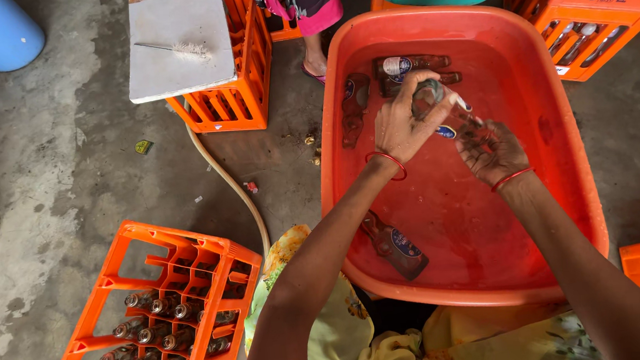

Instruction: The person washes glass bottles by hand in a red tub of water. They repeatedly fill each bottle with water, shake it, and rinse it before placing it into an orange crate. The process is repeated for multiple bottles.

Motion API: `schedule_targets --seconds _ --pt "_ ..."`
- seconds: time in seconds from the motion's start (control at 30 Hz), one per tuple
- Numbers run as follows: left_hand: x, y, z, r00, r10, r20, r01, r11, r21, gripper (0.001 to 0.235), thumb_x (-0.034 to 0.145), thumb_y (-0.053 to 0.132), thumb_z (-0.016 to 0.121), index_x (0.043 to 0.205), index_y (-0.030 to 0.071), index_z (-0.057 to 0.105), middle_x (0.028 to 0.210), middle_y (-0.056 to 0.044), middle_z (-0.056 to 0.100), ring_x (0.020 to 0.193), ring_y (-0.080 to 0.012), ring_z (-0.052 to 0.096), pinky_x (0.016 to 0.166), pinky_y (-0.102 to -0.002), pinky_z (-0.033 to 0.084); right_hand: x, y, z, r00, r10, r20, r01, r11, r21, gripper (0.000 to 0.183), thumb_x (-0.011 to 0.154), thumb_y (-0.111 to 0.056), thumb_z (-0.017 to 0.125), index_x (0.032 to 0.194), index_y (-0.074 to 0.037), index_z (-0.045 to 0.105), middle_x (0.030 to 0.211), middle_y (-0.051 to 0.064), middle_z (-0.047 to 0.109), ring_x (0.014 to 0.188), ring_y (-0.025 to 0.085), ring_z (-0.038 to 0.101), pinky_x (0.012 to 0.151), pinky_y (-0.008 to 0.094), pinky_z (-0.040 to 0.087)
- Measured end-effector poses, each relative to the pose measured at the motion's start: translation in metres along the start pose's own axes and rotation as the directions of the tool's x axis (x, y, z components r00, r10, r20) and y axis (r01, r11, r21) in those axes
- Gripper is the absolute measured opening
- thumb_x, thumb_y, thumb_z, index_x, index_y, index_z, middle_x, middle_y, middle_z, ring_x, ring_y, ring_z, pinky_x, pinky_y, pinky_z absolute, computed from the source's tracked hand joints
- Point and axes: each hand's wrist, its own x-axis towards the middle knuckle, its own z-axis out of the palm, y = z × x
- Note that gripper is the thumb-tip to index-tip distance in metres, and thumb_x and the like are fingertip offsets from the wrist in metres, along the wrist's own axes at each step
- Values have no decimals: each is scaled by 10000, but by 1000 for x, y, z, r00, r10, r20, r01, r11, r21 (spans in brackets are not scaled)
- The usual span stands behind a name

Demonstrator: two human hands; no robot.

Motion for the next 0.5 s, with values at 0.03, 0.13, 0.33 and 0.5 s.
schedule_targets --seconds 0.03,0.13,0.33,0.5 --pt "1 -5 2 1000 -22 8 22 1000 -19 521 915 546 673 1260 164 594 926 -61 776 752 -192 780 627 -349 606 2 -4 -2 1000 -14 2 14 1000 17 323 939 -198 775 1147 -75 560 1190 165 623 1107 285 688 999 442 615" --pt "8 -25 10 978 -193 76 193 981 -4 576 945 564 620 1322 132 563 708 -135 723 599 -207 737 536 -356 551 12 -12 -7 997 -74 4 74 996 -50 262 937 -248 767 1110 -132 608 1189 102 673 1084 261 714 941 393 617" --pt "5 -70 25 839 -467 279 508 856 -96 714 729 581 742 1187 67 554 871 -75 764 533 -195 743 401 -301 587 41 14 -43 987 78 140 -63 992 -109 228 1000 -252 625 1093 -60 707 1131 57 669 1022 218 681 861 436 611" --pt "-24 -76 26 838 -347 421 306 938 163 836 544 452 955 1115 0 545 890 -159 780 715 -227 763 599 -342 620 58 72 -83 992 113 -64 -123 977 -177 267 1007 -318 544 1048 -64 614 1040 129 652 969 277 655 886 467 602"
